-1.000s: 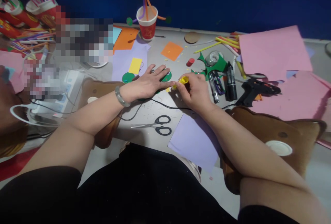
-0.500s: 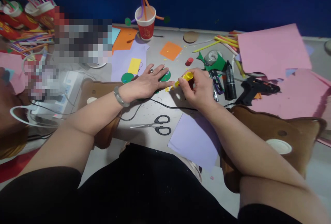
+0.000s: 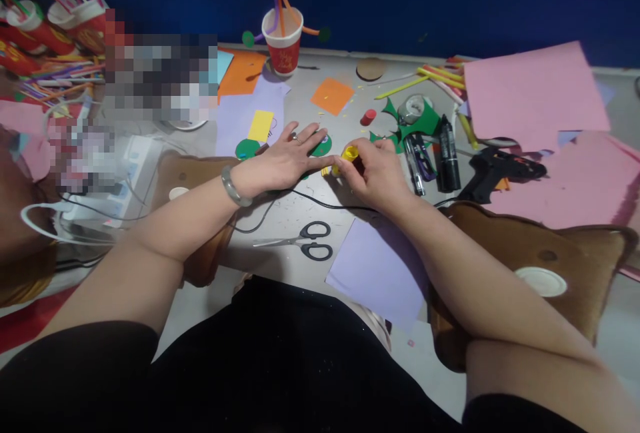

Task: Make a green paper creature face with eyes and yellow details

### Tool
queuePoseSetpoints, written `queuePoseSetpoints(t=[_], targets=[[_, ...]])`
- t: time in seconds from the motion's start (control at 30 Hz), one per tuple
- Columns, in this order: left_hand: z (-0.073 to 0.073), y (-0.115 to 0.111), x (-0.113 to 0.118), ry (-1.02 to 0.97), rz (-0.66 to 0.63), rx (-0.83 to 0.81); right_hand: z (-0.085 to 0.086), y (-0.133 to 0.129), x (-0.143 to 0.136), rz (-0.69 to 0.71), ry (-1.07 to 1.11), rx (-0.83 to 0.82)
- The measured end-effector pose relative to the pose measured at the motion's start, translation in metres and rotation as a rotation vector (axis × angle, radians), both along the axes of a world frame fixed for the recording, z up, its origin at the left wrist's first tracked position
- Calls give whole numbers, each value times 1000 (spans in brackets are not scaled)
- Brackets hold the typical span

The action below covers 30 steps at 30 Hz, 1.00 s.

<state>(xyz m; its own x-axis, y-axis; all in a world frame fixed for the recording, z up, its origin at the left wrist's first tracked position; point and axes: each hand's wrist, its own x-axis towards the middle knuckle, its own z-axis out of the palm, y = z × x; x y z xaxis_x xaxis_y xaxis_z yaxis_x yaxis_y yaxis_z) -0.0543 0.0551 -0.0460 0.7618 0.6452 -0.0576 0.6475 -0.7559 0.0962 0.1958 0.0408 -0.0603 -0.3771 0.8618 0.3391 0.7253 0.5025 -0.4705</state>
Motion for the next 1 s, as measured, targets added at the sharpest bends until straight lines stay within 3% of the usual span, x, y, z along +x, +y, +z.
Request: queuePoseSetpoints(t=[0.23,0.53,0.77,1.0], targets=[[-1,0,0,28,22,-28,14,-7,-2,-92,219,55],[4,-2,-2,17,15,-41,3,-10,-11,52,57,2],[5,-4,0,60,26,-16,9,-10,-13,97,-23,-73],[2,-3,1,68,28,0,11,-14,-10,-15,98,-2]])
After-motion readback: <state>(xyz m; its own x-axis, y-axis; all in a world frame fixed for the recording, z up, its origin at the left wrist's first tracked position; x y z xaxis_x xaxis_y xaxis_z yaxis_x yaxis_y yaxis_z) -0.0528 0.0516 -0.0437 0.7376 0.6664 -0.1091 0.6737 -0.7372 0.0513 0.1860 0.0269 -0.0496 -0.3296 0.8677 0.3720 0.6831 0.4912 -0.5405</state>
